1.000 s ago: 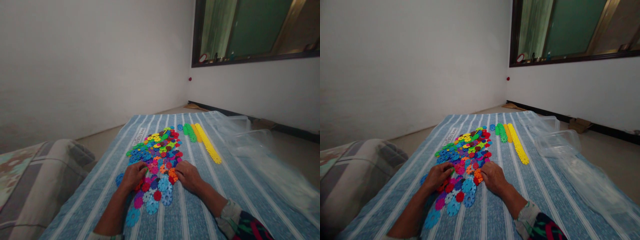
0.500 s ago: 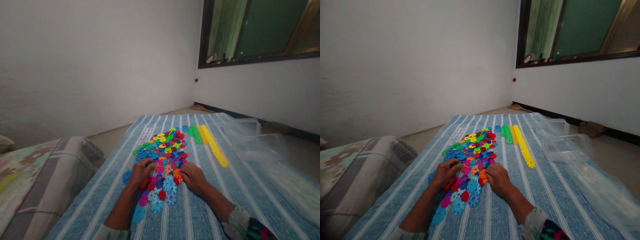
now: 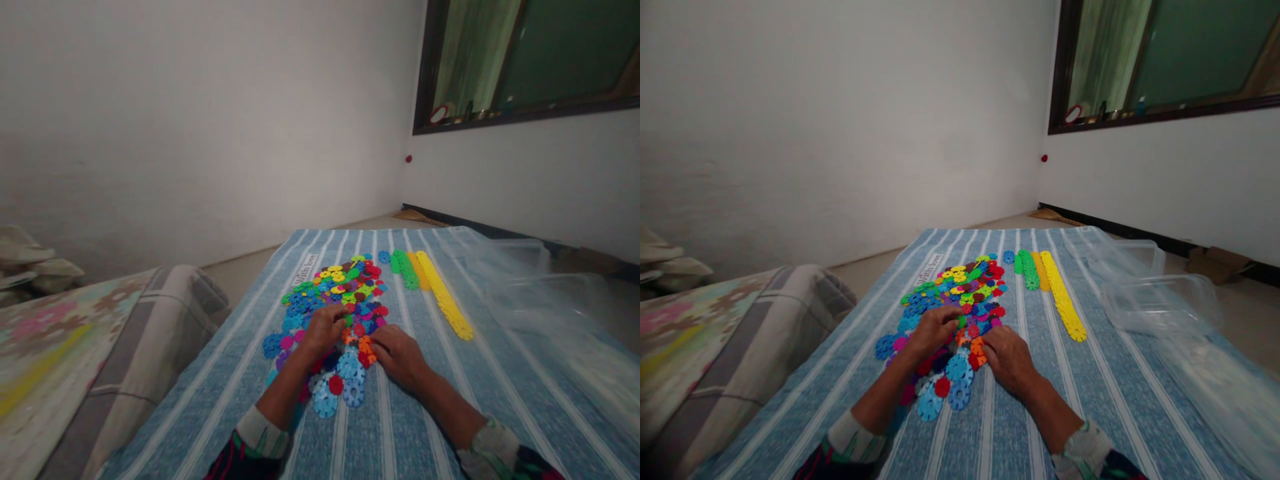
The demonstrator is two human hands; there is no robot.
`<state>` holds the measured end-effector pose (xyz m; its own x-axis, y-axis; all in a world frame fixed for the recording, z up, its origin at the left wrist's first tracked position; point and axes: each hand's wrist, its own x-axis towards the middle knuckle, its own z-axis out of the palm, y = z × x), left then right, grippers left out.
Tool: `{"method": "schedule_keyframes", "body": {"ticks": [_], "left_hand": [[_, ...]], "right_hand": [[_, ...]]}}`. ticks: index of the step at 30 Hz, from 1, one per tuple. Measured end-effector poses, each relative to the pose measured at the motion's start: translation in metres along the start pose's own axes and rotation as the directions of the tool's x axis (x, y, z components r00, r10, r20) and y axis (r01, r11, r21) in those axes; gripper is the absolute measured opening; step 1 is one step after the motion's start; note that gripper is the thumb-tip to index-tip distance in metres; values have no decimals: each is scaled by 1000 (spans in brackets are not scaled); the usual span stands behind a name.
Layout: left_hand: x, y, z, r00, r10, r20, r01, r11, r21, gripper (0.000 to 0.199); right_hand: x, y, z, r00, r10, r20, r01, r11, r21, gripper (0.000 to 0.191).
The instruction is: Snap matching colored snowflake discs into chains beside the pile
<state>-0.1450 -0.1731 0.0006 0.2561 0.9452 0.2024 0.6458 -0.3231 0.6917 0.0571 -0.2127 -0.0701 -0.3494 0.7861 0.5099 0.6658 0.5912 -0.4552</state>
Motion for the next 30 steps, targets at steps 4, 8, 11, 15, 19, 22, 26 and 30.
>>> {"method": "schedule_keyframes", "body": {"ticks": [4,8,11,15,19,22,26,30], "left_hand": [[-9,17,18,982,136,134,-145,988,58,22],[-13,21,28,973,169,156,-174,985,19,24],[-14,19,32,971,174,166,-175,985,-10,24],[-13,19,31,976,149,161,-158,986,46,18],[3,23,23,980,124,155,-138,987,83,16],[31,30,22,983,120,140,-134,986,101,14],[86,39,38,990,90,111,-108,980,169,18],[142,40,68,997,39,69,-54,972,230,25]], "right_hand": [[0,-1,0,996,76,-40,-72,994,78,18],[1,-1,0,993,94,-65,-85,988,127,23],[2,-1,0,992,93,-87,-83,990,117,18],[4,-3,1,988,102,-118,-90,991,101,17],[8,5,-3,949,149,-278,-112,983,147,18],[11,21,-9,874,285,-394,-215,953,212,21],[12,37,-13,802,480,-354,-369,866,338,21],[13,38,-8,811,477,-340,-389,872,296,19]]}}
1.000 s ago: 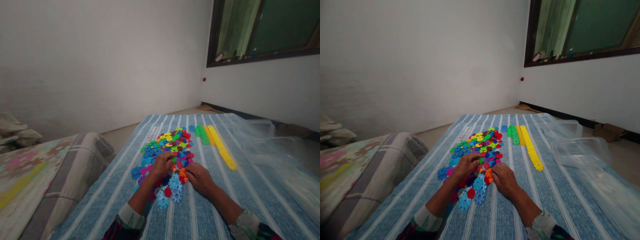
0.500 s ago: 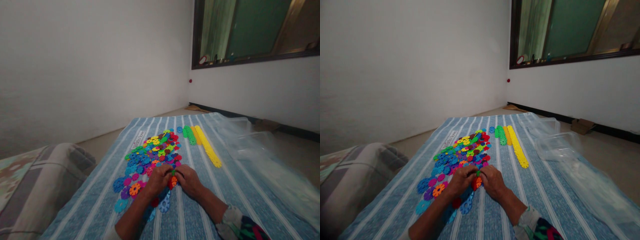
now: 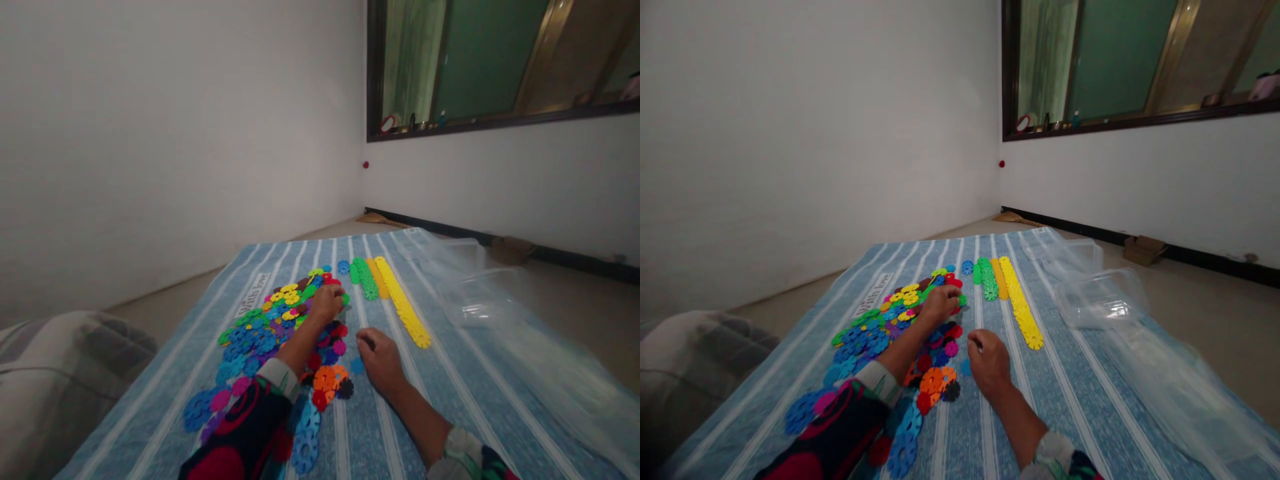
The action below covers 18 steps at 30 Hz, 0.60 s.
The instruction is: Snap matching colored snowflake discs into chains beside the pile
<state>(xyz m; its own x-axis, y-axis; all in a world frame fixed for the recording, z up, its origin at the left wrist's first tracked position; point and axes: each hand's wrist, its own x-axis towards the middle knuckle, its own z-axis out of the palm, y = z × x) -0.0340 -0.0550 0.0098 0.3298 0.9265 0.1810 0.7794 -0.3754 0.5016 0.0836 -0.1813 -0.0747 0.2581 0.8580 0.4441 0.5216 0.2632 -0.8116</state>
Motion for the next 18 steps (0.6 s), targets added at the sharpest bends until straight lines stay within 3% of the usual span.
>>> {"method": "schedule_keyframes", "body": {"ticks": [4,8,18], "left_hand": [[44,-1,27,997,-58,-42,60,997,51,33],[71,-2,43,995,-83,-58,88,991,98,38],[91,4,58,999,-37,-33,42,980,195,34]], "right_hand": [[-1,0,5,1000,-14,15,14,1000,-13,18],[-1,1,8,1000,-19,17,20,1000,-25,17],[-2,-2,10,999,-33,24,35,998,-56,17]]}}
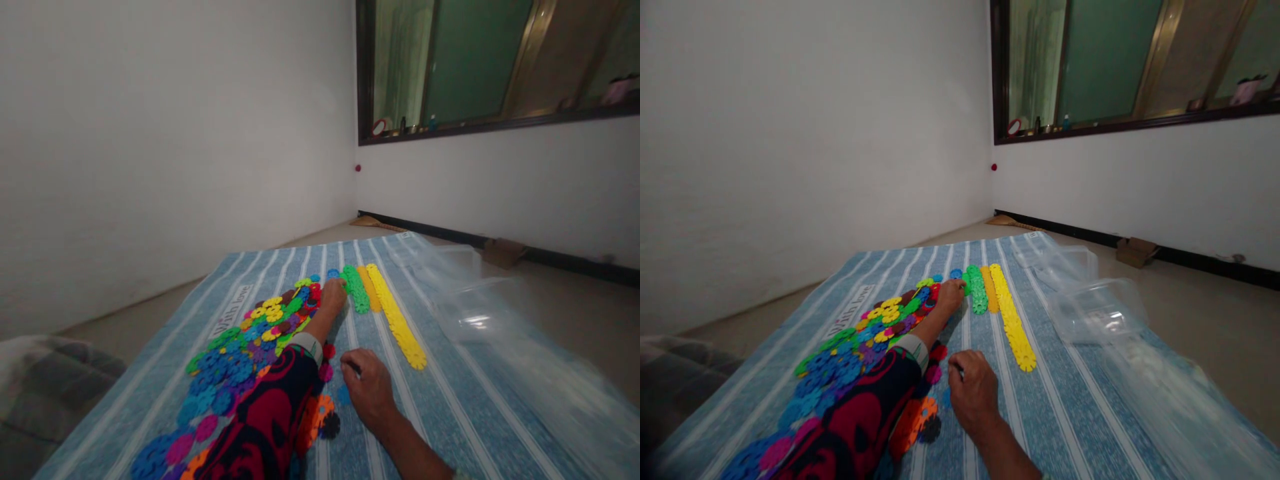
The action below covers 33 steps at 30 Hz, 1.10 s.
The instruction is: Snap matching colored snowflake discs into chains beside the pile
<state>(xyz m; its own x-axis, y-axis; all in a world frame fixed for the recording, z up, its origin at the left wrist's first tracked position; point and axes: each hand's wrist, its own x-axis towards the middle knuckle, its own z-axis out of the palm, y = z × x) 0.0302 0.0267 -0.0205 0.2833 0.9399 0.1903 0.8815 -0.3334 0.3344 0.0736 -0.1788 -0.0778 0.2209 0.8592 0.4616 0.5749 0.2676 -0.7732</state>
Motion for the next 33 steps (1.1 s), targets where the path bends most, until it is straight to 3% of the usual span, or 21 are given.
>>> {"method": "schedule_keyframes", "body": {"ticks": [7,16,23,33], "left_hand": [[-5,-1,-5,1000,-2,-17,2,999,36,38],[-6,0,-1,995,-97,9,96,993,70,28],[-9,3,-2,997,-82,2,81,992,94,31],[-32,44,3,1000,10,0,-10,993,114,31]], "right_hand": [[0,-1,1,1000,-2,-11,2,1000,3,16],[1,-4,0,1000,7,6,-7,1000,5,16],[2,-6,-1,1000,22,14,-22,1000,1,16],[3,-8,-3,998,29,51,-27,999,-37,17]]}}
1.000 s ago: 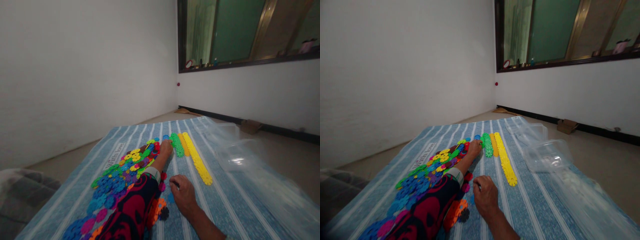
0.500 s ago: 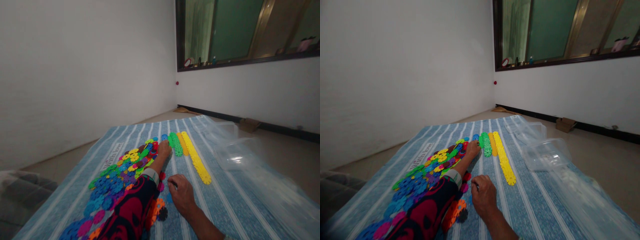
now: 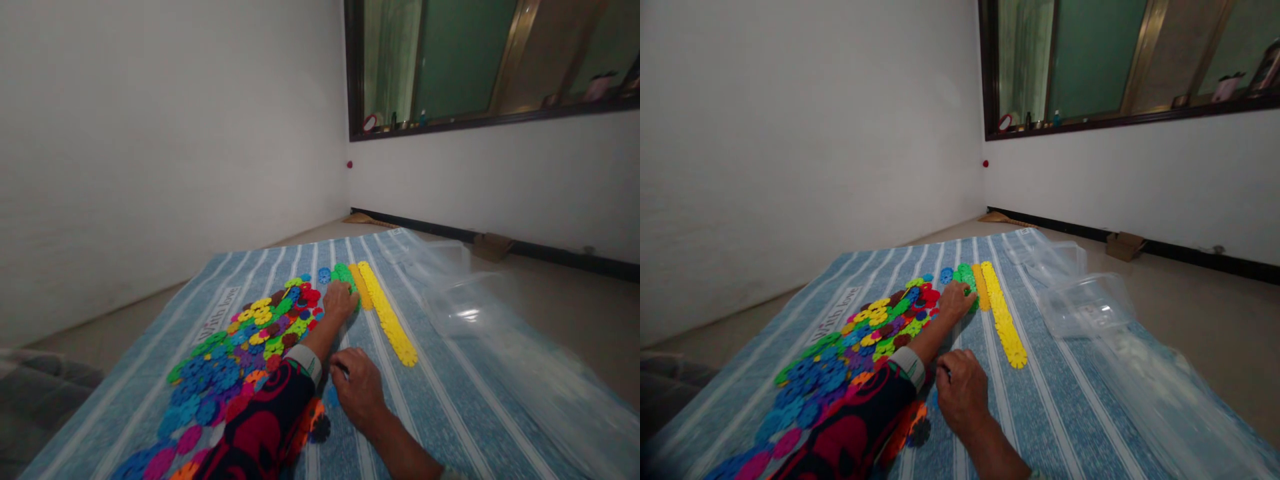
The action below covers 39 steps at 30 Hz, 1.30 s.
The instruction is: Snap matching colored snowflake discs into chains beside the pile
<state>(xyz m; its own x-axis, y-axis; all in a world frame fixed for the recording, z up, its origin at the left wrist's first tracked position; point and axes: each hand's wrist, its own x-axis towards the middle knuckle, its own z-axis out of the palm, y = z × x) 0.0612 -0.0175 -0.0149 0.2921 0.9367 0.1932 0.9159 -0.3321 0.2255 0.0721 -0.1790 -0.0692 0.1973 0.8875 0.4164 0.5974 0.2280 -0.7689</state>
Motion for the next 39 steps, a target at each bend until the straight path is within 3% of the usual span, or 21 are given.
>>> {"method": "schedule_keyframes", "body": {"ticks": [6,21,29,39], "left_hand": [[4,16,8,998,-45,-49,45,999,9,28],[5,11,1,993,-108,-51,106,994,-28,27],[-11,-7,-10,985,-152,78,157,986,-55,30],[-18,3,1,984,-131,122,144,984,-105,33]], "right_hand": [[1,1,2,1000,1,-10,-2,998,-68,17],[0,-3,0,1000,-6,-18,5,999,-40,18],[-1,-5,-3,1000,-2,-2,2,1000,-13,19],[-2,0,-3,1000,2,17,-1,998,-56,17]]}}
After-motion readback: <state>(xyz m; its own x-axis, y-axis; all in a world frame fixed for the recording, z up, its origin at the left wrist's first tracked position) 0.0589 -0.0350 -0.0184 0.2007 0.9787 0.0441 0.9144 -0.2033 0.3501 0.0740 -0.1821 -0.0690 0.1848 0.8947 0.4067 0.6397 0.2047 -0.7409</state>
